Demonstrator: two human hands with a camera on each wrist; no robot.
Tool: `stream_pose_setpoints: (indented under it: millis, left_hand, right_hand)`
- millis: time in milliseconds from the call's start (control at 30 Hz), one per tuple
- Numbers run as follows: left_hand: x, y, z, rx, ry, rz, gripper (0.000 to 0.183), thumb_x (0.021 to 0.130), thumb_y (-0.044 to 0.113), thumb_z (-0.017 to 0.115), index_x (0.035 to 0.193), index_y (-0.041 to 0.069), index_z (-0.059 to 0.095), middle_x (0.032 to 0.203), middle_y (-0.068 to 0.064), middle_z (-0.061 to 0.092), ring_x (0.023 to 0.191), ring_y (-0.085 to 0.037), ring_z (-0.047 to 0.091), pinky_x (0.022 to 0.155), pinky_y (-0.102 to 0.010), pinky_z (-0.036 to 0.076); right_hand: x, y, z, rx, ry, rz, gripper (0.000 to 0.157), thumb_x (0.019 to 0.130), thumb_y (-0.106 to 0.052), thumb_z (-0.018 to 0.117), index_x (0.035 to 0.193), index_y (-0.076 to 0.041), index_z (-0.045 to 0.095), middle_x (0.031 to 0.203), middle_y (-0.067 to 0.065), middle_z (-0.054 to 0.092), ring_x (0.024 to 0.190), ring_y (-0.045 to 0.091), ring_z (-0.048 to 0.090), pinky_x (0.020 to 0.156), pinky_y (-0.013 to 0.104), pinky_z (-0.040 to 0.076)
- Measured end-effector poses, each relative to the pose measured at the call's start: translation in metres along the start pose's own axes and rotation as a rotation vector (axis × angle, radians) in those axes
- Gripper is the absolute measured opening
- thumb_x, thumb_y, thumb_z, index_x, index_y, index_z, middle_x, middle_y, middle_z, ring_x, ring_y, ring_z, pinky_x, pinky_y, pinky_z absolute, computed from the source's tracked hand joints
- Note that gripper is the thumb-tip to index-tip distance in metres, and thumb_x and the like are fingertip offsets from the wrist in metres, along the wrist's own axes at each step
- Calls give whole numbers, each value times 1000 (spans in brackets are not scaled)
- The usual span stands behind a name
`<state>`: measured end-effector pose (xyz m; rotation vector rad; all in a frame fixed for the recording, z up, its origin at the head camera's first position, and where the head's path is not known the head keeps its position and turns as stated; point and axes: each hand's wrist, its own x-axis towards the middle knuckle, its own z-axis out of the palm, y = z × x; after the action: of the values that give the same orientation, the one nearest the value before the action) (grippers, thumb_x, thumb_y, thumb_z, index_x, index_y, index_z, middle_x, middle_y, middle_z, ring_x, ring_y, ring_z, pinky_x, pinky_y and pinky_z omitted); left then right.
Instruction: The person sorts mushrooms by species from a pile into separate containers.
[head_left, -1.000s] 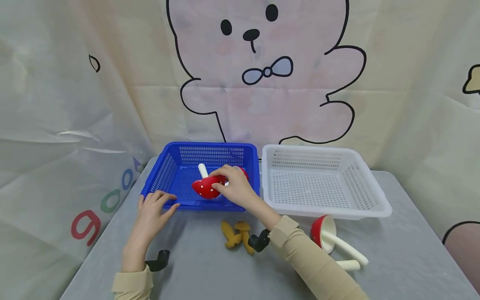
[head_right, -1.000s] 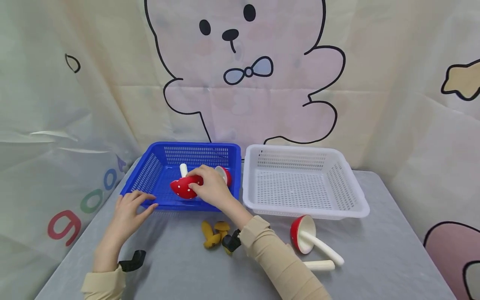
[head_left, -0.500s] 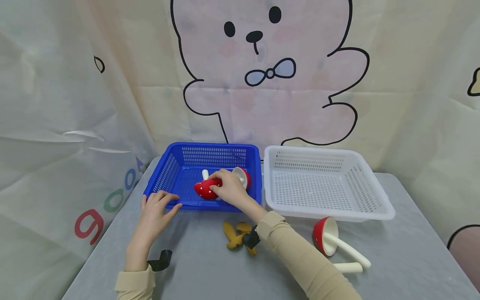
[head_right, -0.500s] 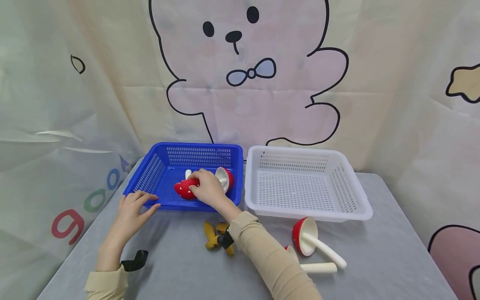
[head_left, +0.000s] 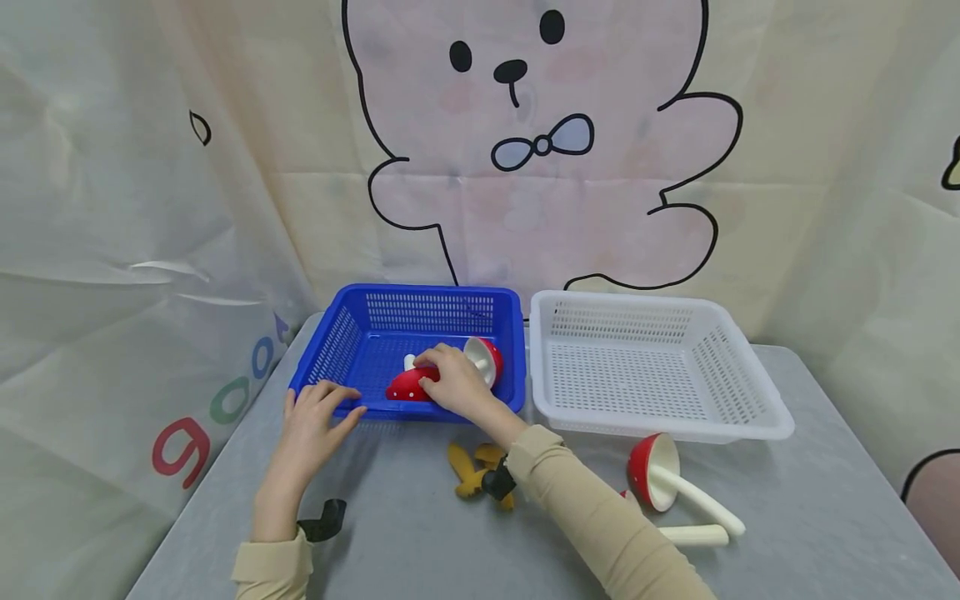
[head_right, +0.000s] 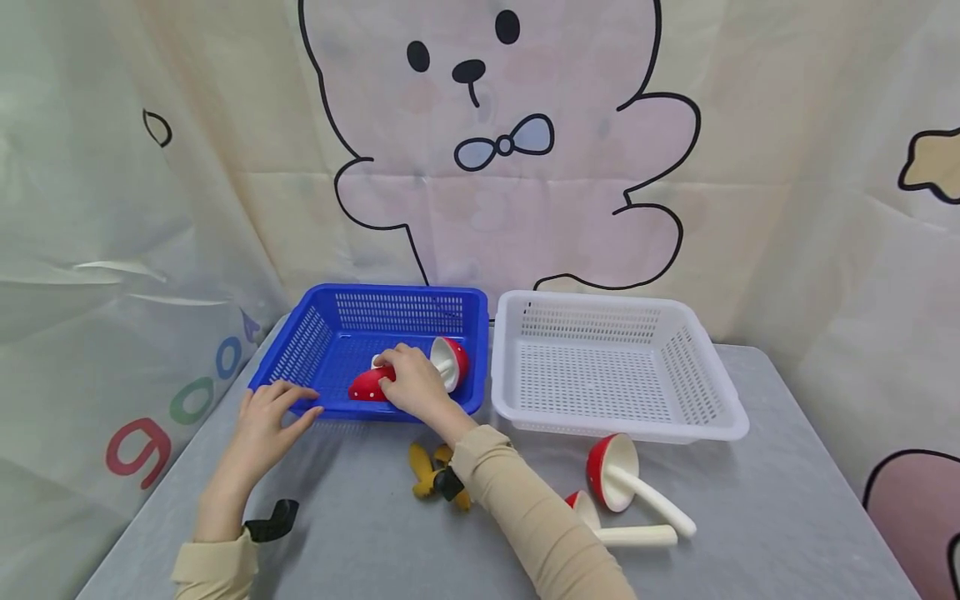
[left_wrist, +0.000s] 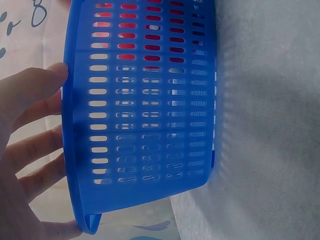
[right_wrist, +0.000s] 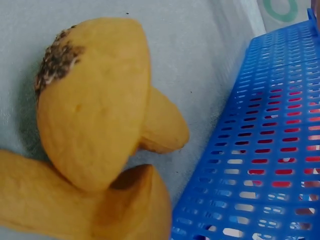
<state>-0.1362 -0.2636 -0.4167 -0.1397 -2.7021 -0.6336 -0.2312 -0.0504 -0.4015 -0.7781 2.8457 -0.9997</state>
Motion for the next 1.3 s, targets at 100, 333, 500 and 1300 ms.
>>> stream_pose_setpoints:
  millis: [100,333,500,1300]
  left_hand:
    - [0,0,1,3,3,1,21,85,22,73,102,9,70,99,-9,63,102,-33,51,106,-73,15]
    - [0,0,0,-14,-3,-8,20,86,21,72,102,9,70,99,-9,63,103,-33,51,107,-74,13]
    - [0,1,0,-13,3,3,18,86,20,72,101,11,69,99,-9,63,102,-33,51,106,-74,13]
    - [0,1,-1,-15,-19,-6,21,86,20,72,104,9,69,99,-11,62,103,-34,51,106,-75,12]
  right_hand:
    - [-2,0,-6,-19,15,-21,31,89,-18,68,119,-17,66,119,2,65,113,21,56,96,38,51]
    - [-11,2,-30,-100,24,-50,26,89,-20,66,115,-19,68,115,0,66,112,20,58,97,39,49]
    - [-22,3,-50,-105,13,-81,23,90,-19,65,113,-18,69,116,2,65,114,21,57,95,40,51]
    - [-83,9,-126,-224,8,-155,23,88,-21,68,111,-17,69,114,2,66,108,20,60,89,38,55]
